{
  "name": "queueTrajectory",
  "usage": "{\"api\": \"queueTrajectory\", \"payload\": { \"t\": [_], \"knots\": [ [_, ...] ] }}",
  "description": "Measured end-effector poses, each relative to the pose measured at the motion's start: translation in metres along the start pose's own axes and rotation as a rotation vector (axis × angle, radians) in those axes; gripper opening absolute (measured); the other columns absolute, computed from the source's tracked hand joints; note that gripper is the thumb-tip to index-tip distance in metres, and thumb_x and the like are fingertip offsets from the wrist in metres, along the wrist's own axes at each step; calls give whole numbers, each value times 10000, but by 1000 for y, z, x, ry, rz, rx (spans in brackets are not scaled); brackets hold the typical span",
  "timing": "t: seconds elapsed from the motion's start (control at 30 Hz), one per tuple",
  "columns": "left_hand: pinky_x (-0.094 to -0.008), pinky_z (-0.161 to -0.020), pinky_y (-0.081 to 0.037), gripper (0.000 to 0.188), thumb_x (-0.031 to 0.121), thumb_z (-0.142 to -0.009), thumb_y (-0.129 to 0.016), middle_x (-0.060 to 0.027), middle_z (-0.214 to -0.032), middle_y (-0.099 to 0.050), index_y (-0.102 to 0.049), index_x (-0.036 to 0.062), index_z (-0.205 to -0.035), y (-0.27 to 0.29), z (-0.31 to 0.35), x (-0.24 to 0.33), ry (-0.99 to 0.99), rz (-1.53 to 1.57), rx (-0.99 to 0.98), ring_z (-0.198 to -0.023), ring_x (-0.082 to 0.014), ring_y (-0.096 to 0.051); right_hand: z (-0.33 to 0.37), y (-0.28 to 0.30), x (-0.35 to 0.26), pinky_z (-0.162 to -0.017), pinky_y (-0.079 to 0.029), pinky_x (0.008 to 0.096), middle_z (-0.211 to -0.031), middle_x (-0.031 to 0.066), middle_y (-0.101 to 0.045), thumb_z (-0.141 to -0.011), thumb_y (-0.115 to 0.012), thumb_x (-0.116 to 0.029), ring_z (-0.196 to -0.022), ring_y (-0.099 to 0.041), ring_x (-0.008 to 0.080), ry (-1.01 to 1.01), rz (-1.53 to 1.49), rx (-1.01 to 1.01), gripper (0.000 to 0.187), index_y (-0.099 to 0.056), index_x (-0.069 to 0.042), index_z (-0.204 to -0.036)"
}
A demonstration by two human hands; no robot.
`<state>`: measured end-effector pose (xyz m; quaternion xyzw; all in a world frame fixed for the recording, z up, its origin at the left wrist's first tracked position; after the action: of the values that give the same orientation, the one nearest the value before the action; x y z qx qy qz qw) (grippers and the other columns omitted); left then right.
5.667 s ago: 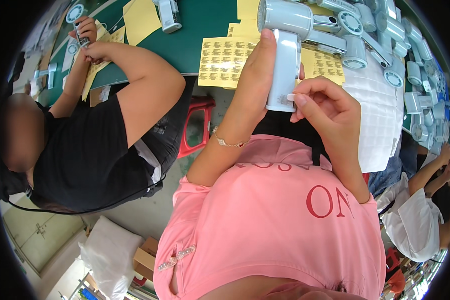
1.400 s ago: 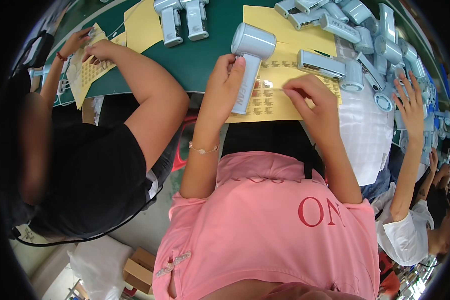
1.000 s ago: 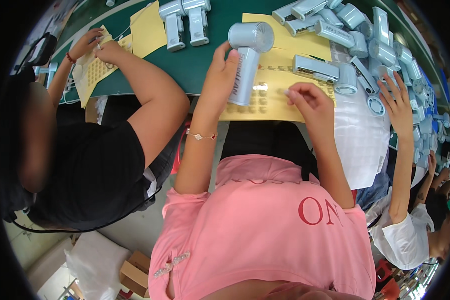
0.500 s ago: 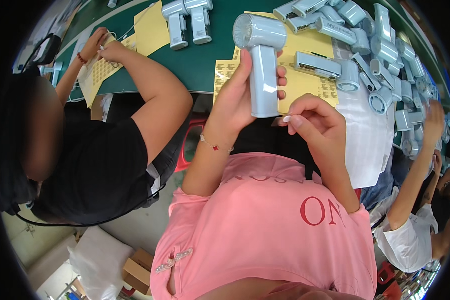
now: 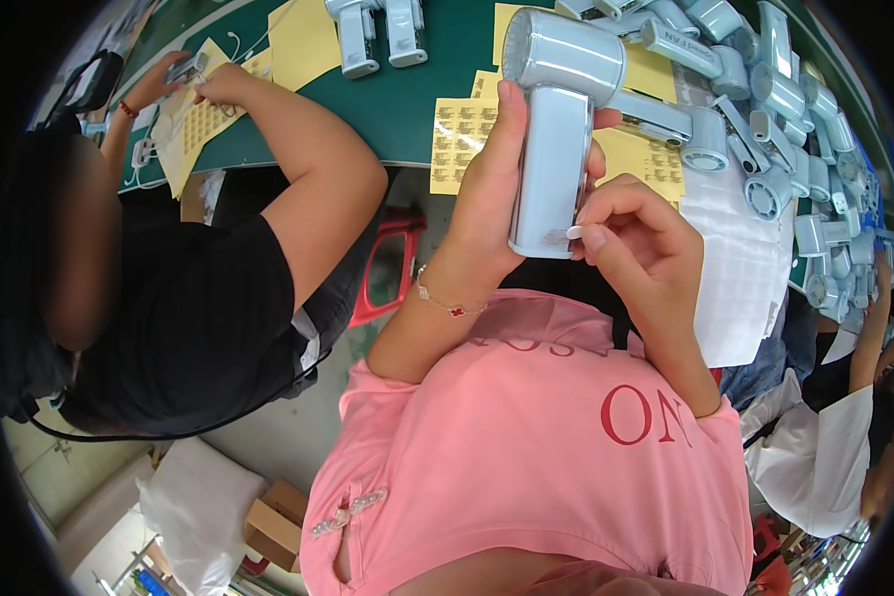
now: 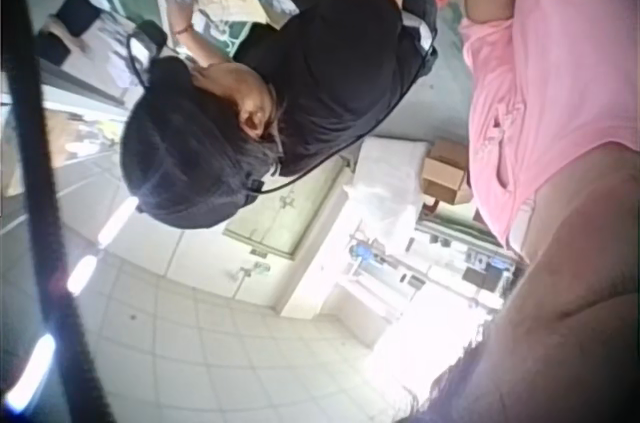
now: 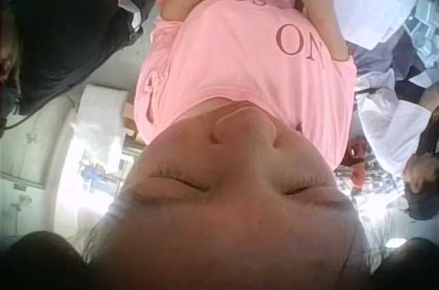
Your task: Applying labels or stickers to portable hand fans at a factory assembly line.
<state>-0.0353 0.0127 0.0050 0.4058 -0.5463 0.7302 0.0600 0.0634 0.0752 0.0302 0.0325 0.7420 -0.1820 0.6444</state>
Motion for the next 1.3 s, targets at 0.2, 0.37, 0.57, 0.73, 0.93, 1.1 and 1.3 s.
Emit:
{"api": "queueTrajectory", "payload": {
  "t": [0.2, 0.37, 0.57, 0.73, 0.93, 1.1, 1.3],
  "knots": [
    [-222, -529, -456, 738, 618, -886, -216, -39, -746, -573, -505, -13, -1135, 3, 0, 0, -11, -12, -1, -598, -92, -539, 0, -1, 1, -651, -448, 192, -876, 59, -538, -810, -533, 86, -736, -522, 76, -15, -27, 7, 105, -538, 61, -912],
    [-219, -526, -452, 733, 613, -889, -214, -36, -743, -573, -511, -12, -1130, 3, 1, -2, 1, 44, 11, -584, -90, -531, 1, -2, 0, -643, -449, 192, -873, 58, -539, -809, -539, 84, -722, -521, 73, -12, -42, 27, 103, -541, 61, -910],
    [-219, -524, -453, 718, 598, -898, -208, -39, -748, -575, -508, -9, -1135, 4, 0, -2, -15, 26, -7, -586, -91, -533, 1, -2, 0, -633, -442, 183, -870, 56, -537, -807, -542, 88, -714, -518, 69, -8, -53, 13, 107, -544, 63, -911],
    [-227, -534, -466, 705, 593, -901, -208, -49, -770, -581, -504, -1, -1138, 5, 0, -3, 10, 54, -7, -603, -96, -546, 1, -3, 1, -627, -441, 178, -866, 51, -533, -803, -553, 88, -713, -517, 66, -12, 14, 26, 105, -546, 60, -904],
    [-238, -557, -475, 685, 587, -904, -206, -72, -834, -588, -486, 16, -1157, 7, 1, -4, 8, 64, -23, -640, -100, -554, 2, -5, 0, -629, -446, 177, -856, 45, -523, -801, -558, 86, -711, -518, 67, 6, 63, 48, 98, -548, 56, -894],
    [-235, -568, -470, 681, 586, -903, -218, -77, -856, -584, -478, 14, -1165, 7, 2, -4, -21, 79, -3, -655, -98, -546, 1, -5, 0, -611, -441, 173, -833, 34, -518, -786, -578, 79, -690, -520, 68, 31, 144, 66, 111, -557, 45, -890],
    [-237, -591, -429, 736, 588, -904, -214, -67, -803, -544, -448, -55, -1173, 12, 2, -1, -43, 2, 45, -663, -120, -498, 0, -3, -4, -576, -446, 185, -804, 24, -558, -773, -612, 32, -636, -548, 85, 267, 604, 76, 125, -568, 19, -890]
  ]
}}
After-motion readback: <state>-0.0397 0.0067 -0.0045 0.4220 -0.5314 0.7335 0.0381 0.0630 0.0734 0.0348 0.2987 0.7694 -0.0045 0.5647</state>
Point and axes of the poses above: each hand's wrist, its own z-axis away from the middle knuckle, its own y-axis out of the back of the hand, x = y × z, the point moved 4 cm from there along -z, towards the middle knuckle
